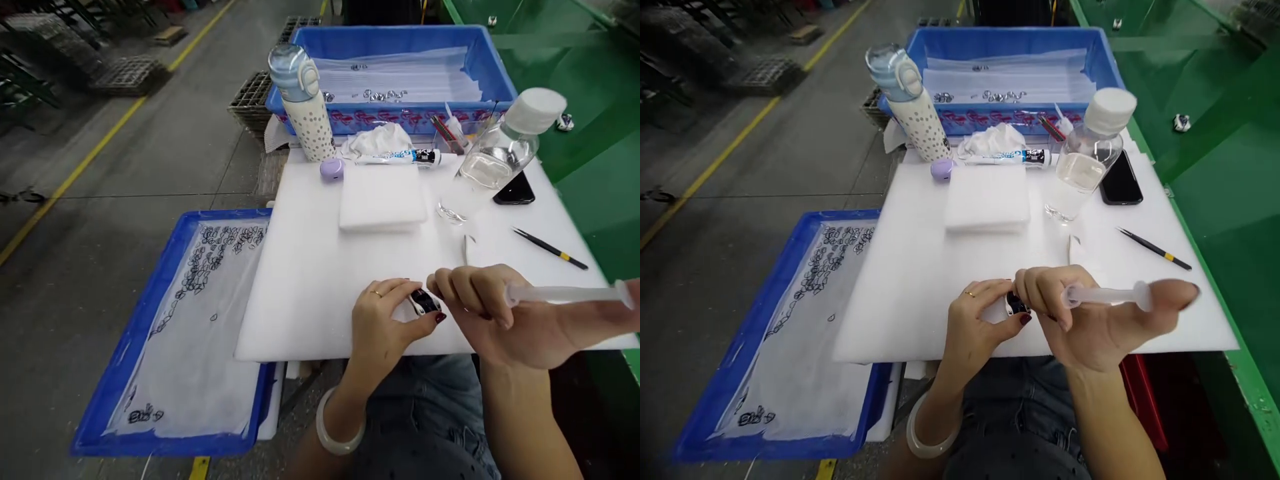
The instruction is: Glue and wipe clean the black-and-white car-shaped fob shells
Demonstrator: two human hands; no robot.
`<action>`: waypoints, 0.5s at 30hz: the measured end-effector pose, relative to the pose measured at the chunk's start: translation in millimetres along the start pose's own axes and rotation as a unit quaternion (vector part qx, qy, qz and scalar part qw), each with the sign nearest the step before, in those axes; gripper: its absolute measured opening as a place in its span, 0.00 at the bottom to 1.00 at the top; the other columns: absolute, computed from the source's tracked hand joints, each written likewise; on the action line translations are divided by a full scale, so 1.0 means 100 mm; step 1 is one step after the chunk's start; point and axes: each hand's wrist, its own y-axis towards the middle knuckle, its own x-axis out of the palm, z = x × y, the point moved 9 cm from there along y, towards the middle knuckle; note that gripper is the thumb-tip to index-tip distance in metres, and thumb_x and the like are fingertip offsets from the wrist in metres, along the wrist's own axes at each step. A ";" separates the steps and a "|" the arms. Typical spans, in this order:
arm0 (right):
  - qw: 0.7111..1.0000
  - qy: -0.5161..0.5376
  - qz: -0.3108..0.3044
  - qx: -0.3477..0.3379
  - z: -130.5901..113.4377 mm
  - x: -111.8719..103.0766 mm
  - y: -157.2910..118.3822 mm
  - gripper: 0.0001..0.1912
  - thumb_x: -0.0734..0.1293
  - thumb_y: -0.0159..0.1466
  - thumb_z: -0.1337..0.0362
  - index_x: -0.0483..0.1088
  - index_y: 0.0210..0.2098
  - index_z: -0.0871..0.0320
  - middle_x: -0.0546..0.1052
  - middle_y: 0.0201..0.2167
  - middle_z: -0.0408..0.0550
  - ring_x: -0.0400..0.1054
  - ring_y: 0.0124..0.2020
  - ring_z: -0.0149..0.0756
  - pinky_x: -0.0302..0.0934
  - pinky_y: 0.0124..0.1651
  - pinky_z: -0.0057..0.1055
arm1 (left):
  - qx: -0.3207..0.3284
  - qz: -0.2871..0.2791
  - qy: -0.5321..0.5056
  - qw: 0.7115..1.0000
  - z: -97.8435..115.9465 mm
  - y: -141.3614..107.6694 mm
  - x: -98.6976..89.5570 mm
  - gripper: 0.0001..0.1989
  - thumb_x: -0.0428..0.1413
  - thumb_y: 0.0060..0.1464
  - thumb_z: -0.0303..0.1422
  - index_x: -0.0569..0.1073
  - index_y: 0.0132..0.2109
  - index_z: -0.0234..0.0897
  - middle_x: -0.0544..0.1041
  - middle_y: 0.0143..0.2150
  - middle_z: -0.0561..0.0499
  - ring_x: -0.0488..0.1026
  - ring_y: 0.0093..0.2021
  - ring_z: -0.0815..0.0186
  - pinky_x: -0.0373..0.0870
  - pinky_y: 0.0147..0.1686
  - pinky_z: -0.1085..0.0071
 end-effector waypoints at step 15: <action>0.999 -0.006 0.041 0.028 0.06 0.03 -0.01 0.39 0.59 0.56 0.27 0.52 0.16 0.57 0.50 0.13 0.40 0.47 0.19 0.29 0.50 0.27 0.34 | 0.019 0.006 0.020 1.000 0.01 0.00 0.00 0.16 0.69 0.47 0.37 0.80 0.44 0.39 0.83 0.45 0.47 0.79 0.45 0.56 0.75 0.47 0.55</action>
